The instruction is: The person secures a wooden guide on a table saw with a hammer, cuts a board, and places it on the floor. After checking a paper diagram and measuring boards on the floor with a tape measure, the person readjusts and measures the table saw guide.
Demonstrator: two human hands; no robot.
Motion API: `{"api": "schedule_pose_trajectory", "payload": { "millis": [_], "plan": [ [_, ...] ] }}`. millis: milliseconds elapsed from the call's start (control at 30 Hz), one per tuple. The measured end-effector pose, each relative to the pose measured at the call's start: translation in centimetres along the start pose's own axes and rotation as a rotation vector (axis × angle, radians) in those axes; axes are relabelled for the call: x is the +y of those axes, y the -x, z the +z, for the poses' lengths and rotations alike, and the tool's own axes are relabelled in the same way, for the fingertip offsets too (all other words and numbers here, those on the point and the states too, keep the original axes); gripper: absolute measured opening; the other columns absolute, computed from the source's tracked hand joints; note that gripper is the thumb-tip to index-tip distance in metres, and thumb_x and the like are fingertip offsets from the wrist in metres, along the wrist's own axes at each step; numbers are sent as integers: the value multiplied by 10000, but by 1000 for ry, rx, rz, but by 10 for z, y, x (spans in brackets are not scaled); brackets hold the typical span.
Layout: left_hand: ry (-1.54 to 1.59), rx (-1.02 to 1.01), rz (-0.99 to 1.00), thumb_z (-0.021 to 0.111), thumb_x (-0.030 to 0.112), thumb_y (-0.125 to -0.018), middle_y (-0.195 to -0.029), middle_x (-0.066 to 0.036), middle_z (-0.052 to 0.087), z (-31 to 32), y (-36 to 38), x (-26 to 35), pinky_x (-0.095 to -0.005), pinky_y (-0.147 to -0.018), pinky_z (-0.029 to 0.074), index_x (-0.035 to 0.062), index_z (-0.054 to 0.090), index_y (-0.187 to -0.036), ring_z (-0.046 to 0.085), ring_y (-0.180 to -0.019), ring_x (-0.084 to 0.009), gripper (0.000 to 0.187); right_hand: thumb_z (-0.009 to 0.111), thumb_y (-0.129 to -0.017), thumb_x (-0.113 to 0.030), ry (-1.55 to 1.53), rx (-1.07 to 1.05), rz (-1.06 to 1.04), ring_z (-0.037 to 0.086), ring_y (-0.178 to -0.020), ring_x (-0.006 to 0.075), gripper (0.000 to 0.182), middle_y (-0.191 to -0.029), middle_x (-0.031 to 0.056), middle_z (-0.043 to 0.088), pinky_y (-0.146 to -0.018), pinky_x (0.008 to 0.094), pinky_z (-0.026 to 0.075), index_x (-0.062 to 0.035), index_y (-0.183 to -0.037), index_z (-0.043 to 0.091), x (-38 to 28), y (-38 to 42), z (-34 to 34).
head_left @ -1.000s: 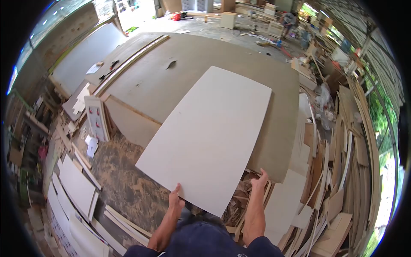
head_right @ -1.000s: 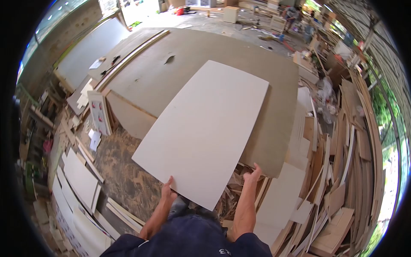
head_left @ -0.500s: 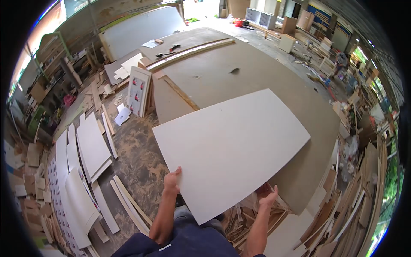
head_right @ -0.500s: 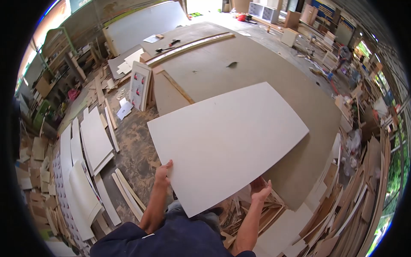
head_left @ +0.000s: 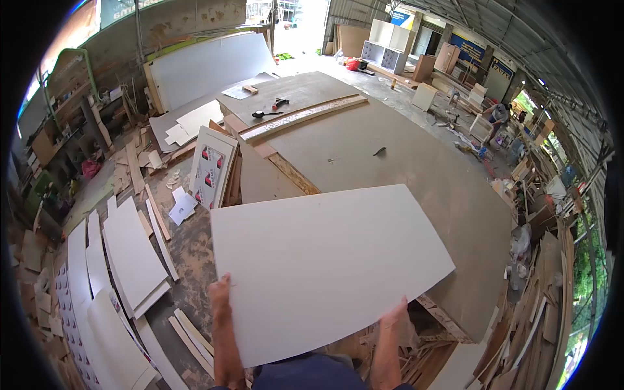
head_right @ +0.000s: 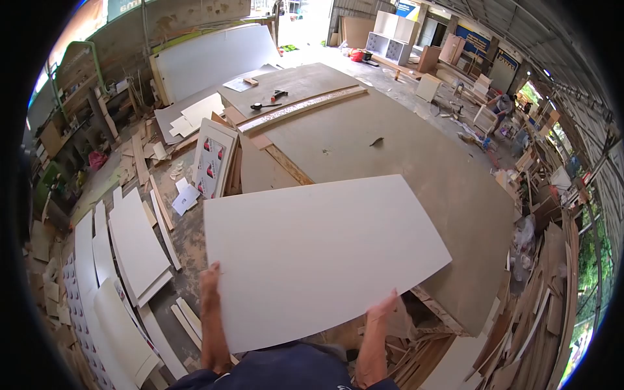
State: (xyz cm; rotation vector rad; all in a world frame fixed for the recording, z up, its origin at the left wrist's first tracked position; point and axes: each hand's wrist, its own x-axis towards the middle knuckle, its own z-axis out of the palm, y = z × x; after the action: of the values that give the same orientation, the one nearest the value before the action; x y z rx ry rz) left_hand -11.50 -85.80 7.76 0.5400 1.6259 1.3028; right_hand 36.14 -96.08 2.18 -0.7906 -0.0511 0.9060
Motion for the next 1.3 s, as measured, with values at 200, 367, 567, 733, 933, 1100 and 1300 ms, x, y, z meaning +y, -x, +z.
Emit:
{"api": "schedule_pose_trajectory", "payload": {
  "millis": [200, 367, 567, 733, 933, 1100, 1300],
  "plan": [
    [-47, 124, 95, 652, 282, -909, -953, -132, 680, -107, -61, 48, -347, -761, 504, -93, 689, -1026, 628, -841, -195, 395, 287, -1008, -365, -96, -91, 203, 486, -1269, 340, 559, -1395, 155, 512, -1079, 460, 385, 11, -1388, 452, 92, 40, 97],
    [96, 244, 11, 628, 293, -922, -1120, -173, 663, -162, -97, 73, -369, -882, 522, -107, 617, -1160, 649, -1000, -253, 465, 310, -1006, -353, -146, -95, 329, 495, -1261, 332, 535, -1381, 145, 529, -1091, 445, 374, -2, -1381, 460, 159, 26, 160],
    [210, 214, 61, 556, 327, -961, -1230, -204, 618, -177, -120, 103, -387, -970, 505, -110, 548, -1257, 627, -1095, -296, 528, 384, -989, -338, -114, -21, 440, 510, -1249, 314, 515, -1362, 136, 542, -1084, 432, 385, 8, -1360, 474, 222, -9, 240],
    [143, 317, 123, 555, 360, -950, -1209, -192, 627, -188, -165, 112, -397, -966, 512, -86, 562, -1248, 636, -1075, -305, 536, 474, -958, -270, -14, 217, 409, 599, -1122, 310, 496, -1258, 179, 591, -978, 421, 484, 97, -1291, 499, 260, -31, 289],
    [135, 276, 36, 523, 388, -953, -1293, -189, 577, -131, -166, 152, -416, -1026, 464, -52, 521, -1314, 580, -1176, -315, 569, 537, -923, -234, 174, 227, 305, 637, -1025, 306, 524, -1161, 225, 622, -879, 413, 520, 185, -1232, 476, 307, -63, 297],
    [210, 339, -125, 469, 374, -980, -1353, -186, 556, -31, -129, 221, -411, -1078, 423, -51, 501, -1346, 554, -1232, -312, 562, 605, -886, -197, 1005, 315, -122, 544, -1058, 348, 513, -1169, 219, 527, -915, 449, 466, 129, -1265, 491, 355, -96, 282],
    [269, -14, -211, 451, 371, -982, -1311, -183, 589, -109, -280, 117, -428, -1062, 438, -56, 523, -1315, 580, -1195, -322, 546, 630, -894, -242, 1310, 304, -508, 440, -1127, 384, 621, -1249, 217, 402, -966, 483, 377, 31, -1404, 405, 360, -114, 285]
  ]
}}
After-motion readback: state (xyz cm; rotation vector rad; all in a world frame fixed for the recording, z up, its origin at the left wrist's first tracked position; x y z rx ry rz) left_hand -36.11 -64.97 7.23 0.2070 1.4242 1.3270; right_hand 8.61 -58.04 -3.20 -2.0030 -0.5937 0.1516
